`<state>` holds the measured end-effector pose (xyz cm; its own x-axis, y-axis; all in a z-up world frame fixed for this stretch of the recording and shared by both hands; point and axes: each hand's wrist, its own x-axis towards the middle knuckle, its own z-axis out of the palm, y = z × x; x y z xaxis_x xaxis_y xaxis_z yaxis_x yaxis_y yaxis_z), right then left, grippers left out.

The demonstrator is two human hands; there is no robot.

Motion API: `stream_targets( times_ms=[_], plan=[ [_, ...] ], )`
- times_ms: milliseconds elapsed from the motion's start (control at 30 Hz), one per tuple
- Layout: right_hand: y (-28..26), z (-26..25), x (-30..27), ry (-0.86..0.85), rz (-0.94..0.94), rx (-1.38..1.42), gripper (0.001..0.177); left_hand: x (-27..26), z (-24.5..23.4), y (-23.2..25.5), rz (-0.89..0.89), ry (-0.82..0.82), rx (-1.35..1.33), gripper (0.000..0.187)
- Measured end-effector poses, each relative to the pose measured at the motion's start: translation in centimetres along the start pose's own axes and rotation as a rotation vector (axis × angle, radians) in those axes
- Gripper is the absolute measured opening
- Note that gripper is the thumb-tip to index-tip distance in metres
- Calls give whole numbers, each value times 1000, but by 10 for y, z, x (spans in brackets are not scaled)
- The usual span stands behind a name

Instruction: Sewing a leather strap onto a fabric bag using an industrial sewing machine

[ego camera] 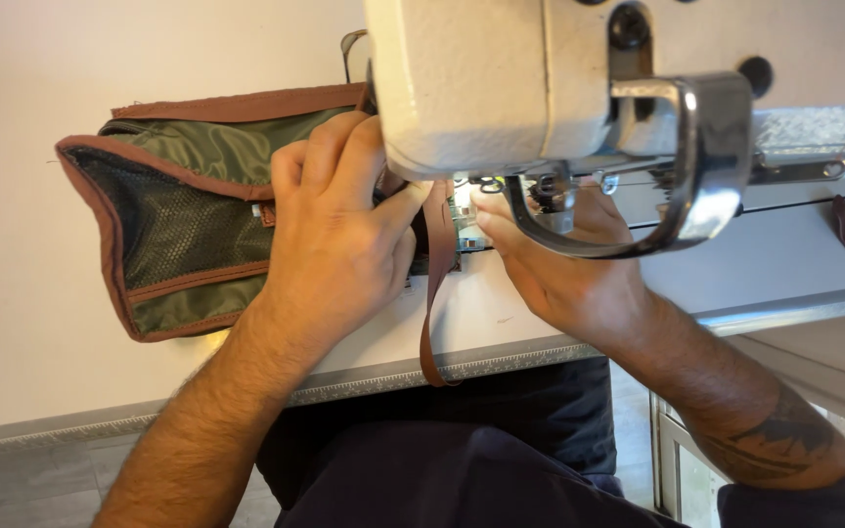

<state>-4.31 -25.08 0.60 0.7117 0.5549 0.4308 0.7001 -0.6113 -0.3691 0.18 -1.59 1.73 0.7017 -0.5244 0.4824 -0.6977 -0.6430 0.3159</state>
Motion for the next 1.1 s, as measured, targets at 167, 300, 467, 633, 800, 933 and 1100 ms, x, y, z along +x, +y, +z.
stream_targets(
  times_ms=[167, 300, 467, 633, 800, 933, 1100],
  plan=[
    [-1, -8, -14, 28, -78, -115, 17, -3, 4, 5, 44, -9, -69, 27],
    [3, -14, -21, 22, -116, -86, 27, -2, 7, 14, 41, -31, -31, 38],
    [6, -13, -32, 5, -115, -190, 29, 0, 7, 17, 41, 2, -46, 38],
    [11, -6, -29, -18, -33, -127, 31, 0, 6, 15, 30, -21, -53, 37],
    [3, -6, -2, -100, -54, -124, 43, 1, -1, 9, 16, -47, -50, 36],
    [-1, -1, 3, -119, -53, -128, 39, -1, -6, 3, 14, -31, -82, 16],
    [-2, 7, 5, -125, -47, -163, 35, -4, -4, -4, 5, -6, -75, 9]
  ],
)
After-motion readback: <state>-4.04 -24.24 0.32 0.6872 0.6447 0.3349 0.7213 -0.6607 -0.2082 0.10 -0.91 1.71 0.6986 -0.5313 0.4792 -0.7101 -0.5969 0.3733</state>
